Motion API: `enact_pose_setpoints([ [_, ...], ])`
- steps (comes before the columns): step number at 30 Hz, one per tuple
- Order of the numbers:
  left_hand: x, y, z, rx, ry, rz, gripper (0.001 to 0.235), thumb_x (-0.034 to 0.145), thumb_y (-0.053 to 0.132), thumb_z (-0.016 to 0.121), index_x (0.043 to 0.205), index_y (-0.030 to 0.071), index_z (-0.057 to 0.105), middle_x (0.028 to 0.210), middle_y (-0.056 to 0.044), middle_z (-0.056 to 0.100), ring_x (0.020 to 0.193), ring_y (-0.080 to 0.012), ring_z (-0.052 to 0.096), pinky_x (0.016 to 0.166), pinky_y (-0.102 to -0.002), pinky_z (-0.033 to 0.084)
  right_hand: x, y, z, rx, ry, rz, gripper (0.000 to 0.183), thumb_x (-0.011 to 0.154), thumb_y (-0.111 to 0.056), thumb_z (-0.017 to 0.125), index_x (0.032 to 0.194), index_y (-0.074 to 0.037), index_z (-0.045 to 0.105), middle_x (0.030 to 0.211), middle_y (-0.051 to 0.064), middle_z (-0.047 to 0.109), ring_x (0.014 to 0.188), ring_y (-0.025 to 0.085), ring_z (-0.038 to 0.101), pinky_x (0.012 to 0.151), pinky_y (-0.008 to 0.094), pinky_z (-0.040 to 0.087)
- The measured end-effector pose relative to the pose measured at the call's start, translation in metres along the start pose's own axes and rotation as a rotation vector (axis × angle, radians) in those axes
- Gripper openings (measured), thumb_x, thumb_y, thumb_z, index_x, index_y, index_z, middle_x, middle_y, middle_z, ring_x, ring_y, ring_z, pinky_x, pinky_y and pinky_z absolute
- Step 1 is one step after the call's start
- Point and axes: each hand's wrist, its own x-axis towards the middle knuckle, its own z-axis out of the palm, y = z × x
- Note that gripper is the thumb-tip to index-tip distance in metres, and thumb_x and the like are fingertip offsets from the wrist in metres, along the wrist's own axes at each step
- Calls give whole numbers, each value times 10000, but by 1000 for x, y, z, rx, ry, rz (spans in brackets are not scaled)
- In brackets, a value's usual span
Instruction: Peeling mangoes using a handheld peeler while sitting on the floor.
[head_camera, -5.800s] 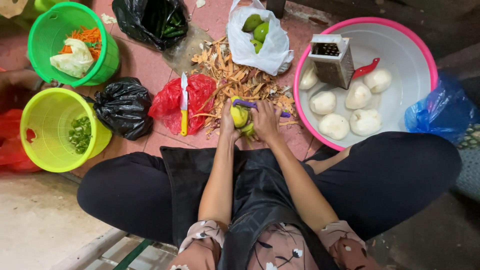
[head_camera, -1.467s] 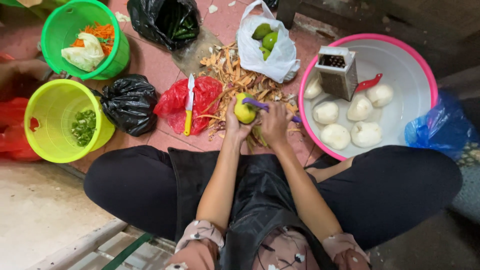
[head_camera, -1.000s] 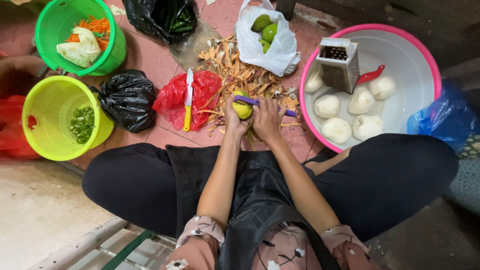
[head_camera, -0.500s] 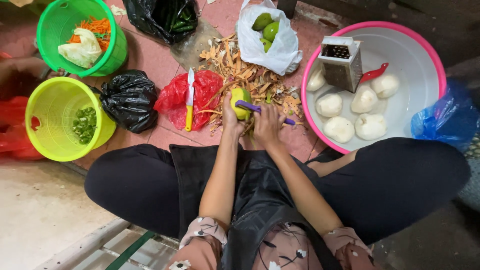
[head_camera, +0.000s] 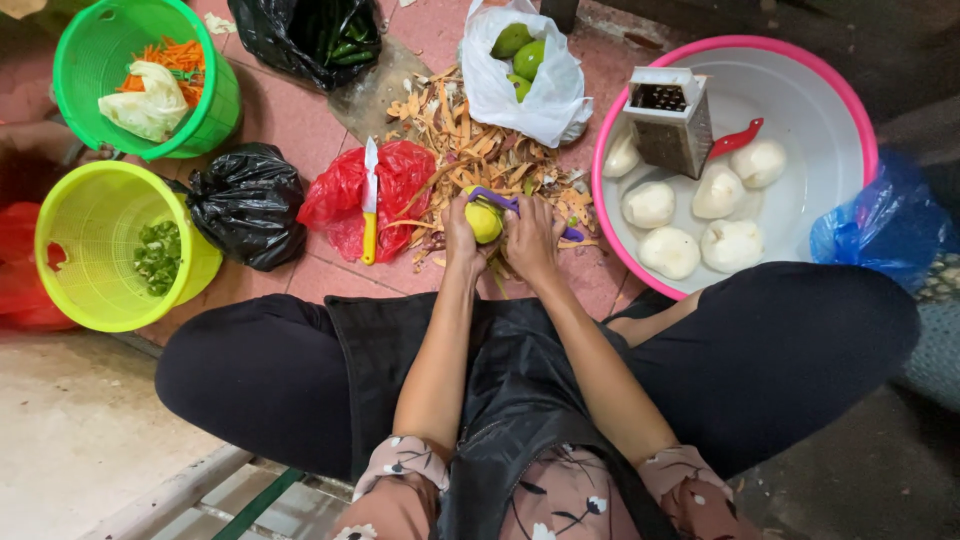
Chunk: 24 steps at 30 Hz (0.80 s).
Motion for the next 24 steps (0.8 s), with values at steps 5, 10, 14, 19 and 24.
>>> enact_pose_setpoints([
  [5, 17, -24, -9, 67, 52, 48, 570, 848, 565, 677, 1250, 230, 453, 1047, -129, 556, 859, -333, 647, 567, -533, 579, -2, 8, 6, 20, -42, 65, 243, 1086, -281, 449, 1293, -161, 493, 1116, 70, 517, 1102, 285, 497, 1019, 561, 288],
  [10, 3, -46, -5, 92, 20, 134, 480, 847, 457, 714, 1189, 156, 562, 956, -104, 595, 804, -274, 649, 569, -426, 541, 4, 53, 36, 42, -77, 204, 217, 1068, -202, 495, 1273, -148, 542, 1095, 68, 567, 1093, 312, 520, 950, 594, 288],
  [14, 0, -19, -1, 8, -29, 82, 497, 838, 498, 694, 1181, 178, 531, 948, -103, 619, 779, -291, 670, 554, -438, 562, -6, 31, 17, 72, -5, 133, 233, 1091, -265, 457, 1278, -131, 497, 1112, 104, 536, 1087, 333, 507, 951, 599, 321],
  [19, 9, -4, -13, -64, -43, 63, 496, 843, 509, 713, 1146, 195, 478, 987, -145, 585, 775, -344, 669, 525, -487, 582, -12, -3, 2, 20, -14, 19, 222, 1096, -308, 428, 1227, -140, 491, 1087, 74, 503, 1079, 291, 489, 959, 547, 318],
  [24, 42, -32, -25, 50, -103, 67, 471, 860, 523, 710, 1157, 230, 491, 1006, -140, 591, 811, -336, 691, 544, -491, 621, -4, 31, 29, 47, -7, 86, 246, 1108, -323, 402, 1275, -164, 487, 1140, 64, 517, 1093, 284, 489, 960, 521, 308],
])
